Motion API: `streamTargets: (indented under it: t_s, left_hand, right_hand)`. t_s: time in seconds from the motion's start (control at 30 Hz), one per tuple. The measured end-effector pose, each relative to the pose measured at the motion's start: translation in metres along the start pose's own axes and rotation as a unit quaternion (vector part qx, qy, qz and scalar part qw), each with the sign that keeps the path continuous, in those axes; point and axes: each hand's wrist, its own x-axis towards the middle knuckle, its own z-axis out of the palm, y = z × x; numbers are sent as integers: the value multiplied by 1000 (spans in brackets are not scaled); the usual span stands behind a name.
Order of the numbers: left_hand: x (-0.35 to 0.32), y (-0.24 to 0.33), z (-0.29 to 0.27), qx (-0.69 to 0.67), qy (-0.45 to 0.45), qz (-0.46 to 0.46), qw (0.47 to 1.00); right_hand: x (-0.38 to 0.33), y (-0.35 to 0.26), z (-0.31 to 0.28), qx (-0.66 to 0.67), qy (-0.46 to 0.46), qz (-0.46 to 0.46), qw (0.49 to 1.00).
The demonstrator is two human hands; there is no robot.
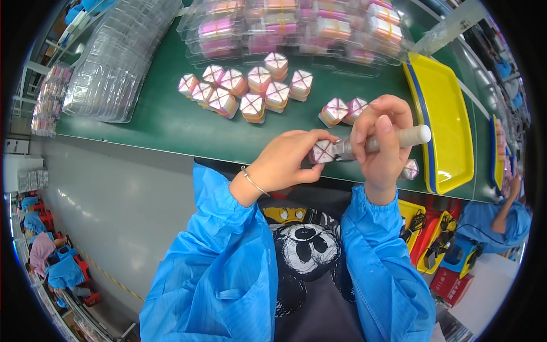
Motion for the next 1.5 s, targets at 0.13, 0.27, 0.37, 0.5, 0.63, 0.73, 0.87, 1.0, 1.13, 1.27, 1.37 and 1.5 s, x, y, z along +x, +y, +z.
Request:
streamTargets:
  t_s: [0.13,0.27,0.37,0.5,0.63,0.73,0.87,1.0,1.13,1.27,1.37,1.5]
  left_hand:
    - [-1,-4,1,5,-4,-2,1000]
    - [-1,-3,-2,8,-16,-8,1000]
    - [-1,-4,-1,-1,-20,-10,1000]
    - [1,-6,-3,-3,-35,-2,999]
    - [-2,-5,-2,7,-26,-3,1000]
    - [-1,-5,-2,4,-23,4,1000]
    - [-2,-7,0,3,-12,6,1000]
    - [0,-3,-6,-35,-45,-1,998]
    - [0,-5,2,-101,46,-24,993]
    - [0,-7,3,-374,97,-146,911]
    - [8,11,2,-426,125,-232,865]
    - [10,29,-2,-413,127,-215,876]
  right_hand:
    - [1,1,1,-1,-25,2,1000]
    - [-4,-1,4,21,-53,34,998]
    - [-3,-2,3,-23,-71,34,997]
    - [-6,-1,4,-57,-86,65,993]
    - [-9,-4,4,-59,-76,45,994]
    - [-8,-5,5,-64,-69,49,994]
    - [-10,-5,3,-81,-59,42,994]
    - [-4,-13,-8,17,-31,-75,997]
    - [-5,-33,-9,50,39,-3,998]
    - [-14,-29,-2,-51,43,165,984]
    - [-16,-24,7,-76,32,243,967]
    - [-17,-17,11,-201,-18,215,956]
